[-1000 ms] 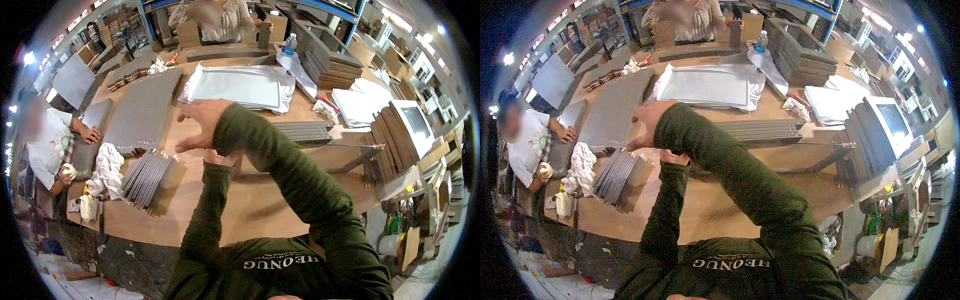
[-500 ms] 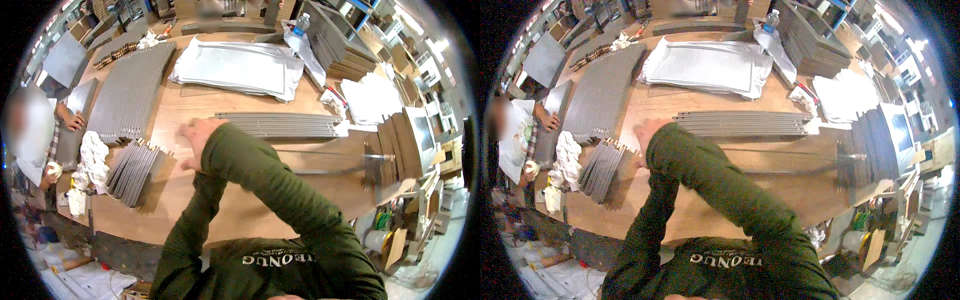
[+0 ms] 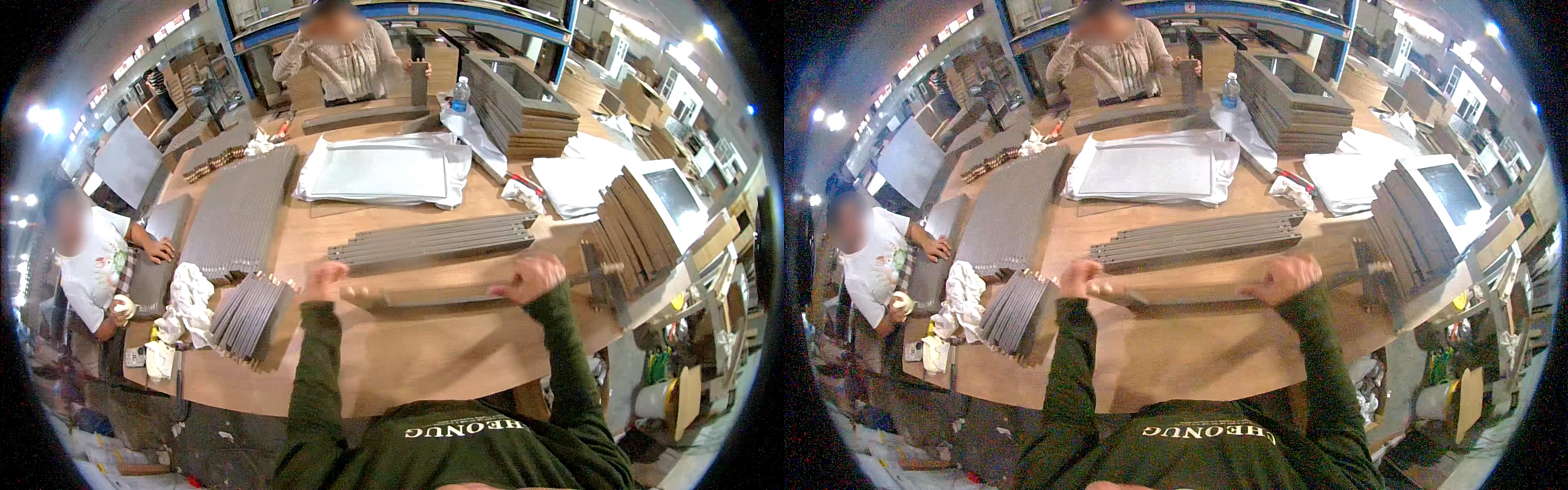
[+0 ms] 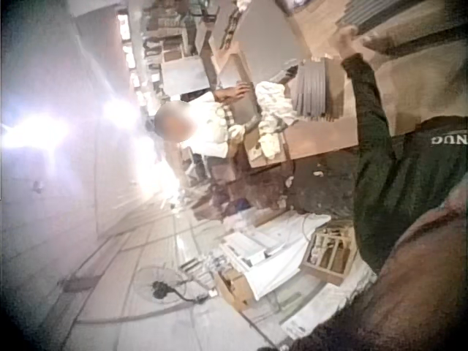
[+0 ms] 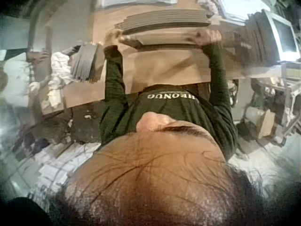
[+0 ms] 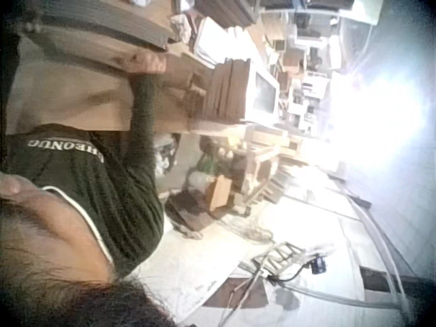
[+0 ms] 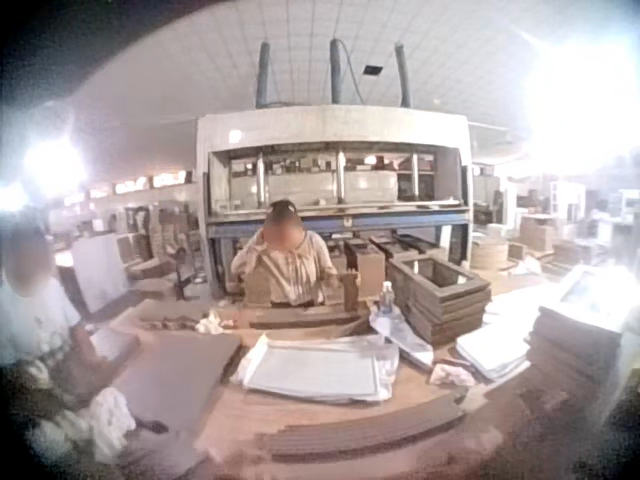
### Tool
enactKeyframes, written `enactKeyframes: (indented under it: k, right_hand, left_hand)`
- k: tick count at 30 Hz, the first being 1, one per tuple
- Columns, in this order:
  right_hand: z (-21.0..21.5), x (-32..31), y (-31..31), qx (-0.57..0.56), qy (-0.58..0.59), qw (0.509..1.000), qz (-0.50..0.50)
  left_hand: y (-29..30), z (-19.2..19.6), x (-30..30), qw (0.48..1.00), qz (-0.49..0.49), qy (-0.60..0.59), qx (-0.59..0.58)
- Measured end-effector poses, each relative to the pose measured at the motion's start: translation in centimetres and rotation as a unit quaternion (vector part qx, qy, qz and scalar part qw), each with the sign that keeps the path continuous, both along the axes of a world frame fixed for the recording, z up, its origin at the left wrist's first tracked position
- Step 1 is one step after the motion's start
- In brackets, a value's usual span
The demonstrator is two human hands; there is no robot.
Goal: The person handles and organizes wooden frame components and panels on a workbench, placing items into a box and arranging finished pieces in a stack.
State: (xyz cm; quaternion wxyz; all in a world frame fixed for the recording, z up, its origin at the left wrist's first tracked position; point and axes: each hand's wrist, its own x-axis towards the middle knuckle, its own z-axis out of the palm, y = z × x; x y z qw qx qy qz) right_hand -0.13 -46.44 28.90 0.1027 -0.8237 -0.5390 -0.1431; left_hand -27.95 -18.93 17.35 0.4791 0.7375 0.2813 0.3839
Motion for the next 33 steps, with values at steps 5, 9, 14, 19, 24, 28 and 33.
enactKeyframes:
  k: [5, 9, 14, 19, 24, 28, 33]
  right_hand:
    - [0.0, -0.9, -3.6, 0.228, -0.084, 0.958, 0.150]
    - [-0.4, -1.0, -5.2, 0.199, -0.027, 0.967, 0.159]
    - [0.5, -0.9, -4.8, 0.197, -0.010, 0.969, 0.151]
    - [1.0, -0.3, -4.8, 0.202, -0.015, 0.967, 0.156]
    - [0.7, 1.8, -3.9, 0.119, 0.050, 0.974, 0.187]
    - [1.2, 1.8, -3.6, 0.138, 0.055, 0.968, 0.202]
    - [1.0, 2.2, -3.4, 0.159, 0.059, 0.961, 0.218]
  left_hand:
    - [2.3, -6.2, 7.9, 0.880, -0.068, 0.349, 0.316]
    - [4.1, -10.3, 8.7, 0.695, -0.220, 0.427, 0.535]
    - [-1.5, -4.9, 7.8, 0.834, -0.110, 0.398, 0.365]
    - [-2.7, -4.2, 8.9, 0.790, -0.110, 0.535, 0.277]
    - [-2.0, 1.3, 4.8, 0.764, -0.154, 0.532, 0.331]
    - [-1.5, 9.9, 1.0, 0.831, -0.081, 0.379, 0.399]
    - [-7.8, 20.4, 3.5, 0.792, -0.072, 0.184, 0.577]
